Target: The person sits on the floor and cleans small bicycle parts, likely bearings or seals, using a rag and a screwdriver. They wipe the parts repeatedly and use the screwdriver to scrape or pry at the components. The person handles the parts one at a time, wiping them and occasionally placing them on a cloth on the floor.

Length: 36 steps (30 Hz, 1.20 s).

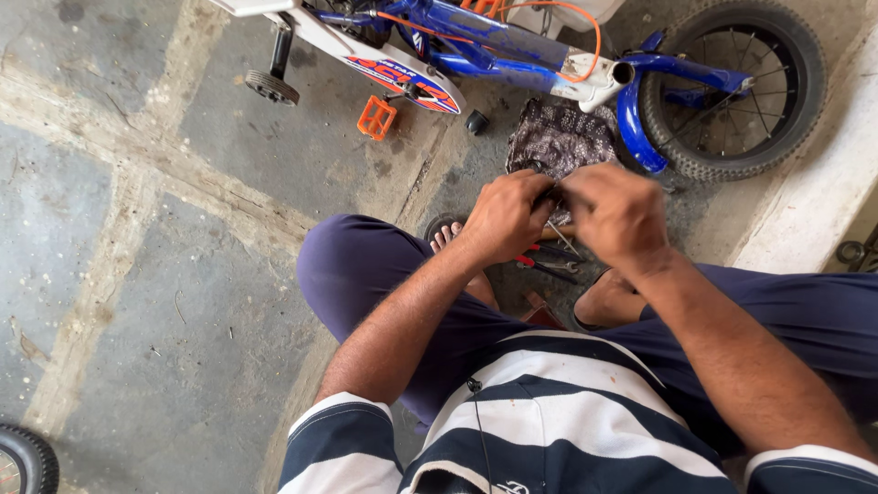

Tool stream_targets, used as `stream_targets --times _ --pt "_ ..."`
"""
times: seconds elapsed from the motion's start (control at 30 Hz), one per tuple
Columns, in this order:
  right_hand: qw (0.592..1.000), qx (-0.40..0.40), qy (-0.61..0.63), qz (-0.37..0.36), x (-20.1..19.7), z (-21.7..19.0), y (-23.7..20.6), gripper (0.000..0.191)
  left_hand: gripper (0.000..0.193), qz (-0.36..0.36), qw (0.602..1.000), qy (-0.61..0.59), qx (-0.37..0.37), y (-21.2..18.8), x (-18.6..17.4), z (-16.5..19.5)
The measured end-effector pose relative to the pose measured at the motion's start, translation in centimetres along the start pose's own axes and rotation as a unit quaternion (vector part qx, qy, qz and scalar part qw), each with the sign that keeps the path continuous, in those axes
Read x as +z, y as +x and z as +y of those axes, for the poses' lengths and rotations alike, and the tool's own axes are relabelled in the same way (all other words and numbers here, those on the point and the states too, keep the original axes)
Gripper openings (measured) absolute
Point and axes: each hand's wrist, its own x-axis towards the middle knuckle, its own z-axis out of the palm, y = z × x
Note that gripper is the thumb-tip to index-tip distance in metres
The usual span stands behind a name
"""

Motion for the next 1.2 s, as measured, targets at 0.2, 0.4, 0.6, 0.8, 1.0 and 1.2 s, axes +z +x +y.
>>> stream_targets --times 0.2,0.4,0.6,0.8,1.0,1.2 --pt "0.982 -0.141 -0.114 -0.052 -0.5 -1.2 -0.2 0.009 0.016 -0.015 0.999 0.036 -0.008 -0.2 0.6 -0.3" --pt "0.902 0.333 0.271 0.058 2.4 0.9 -2.0 0.006 0.022 0.089 0.996 -0.023 0.016 -0.8 0.4 0.8" --pt "0.699 0.446 0.559 -0.01 4.3 2.2 -4.6 0.014 0.022 0.077 0.952 -0.291 -0.055 0.1 1.2 -0.1" --pt "0.736 0.461 0.494 0.029 2.8 2.5 -5.3 0.016 0.03 0.007 0.807 -0.572 -0.147 0.4 0.9 -1.9" --pt "0.785 0.385 0.478 0.087 0.3 2.2 -4.7 0.012 0.034 -0.021 0.783 -0.606 -0.137 0.4 0.4 -1.5" --pt "0.89 0.235 0.354 0.166 -2.1 1.0 -3.8 0.015 0.031 -0.012 0.8 -0.586 -0.126 0.2 0.3 -1.2"
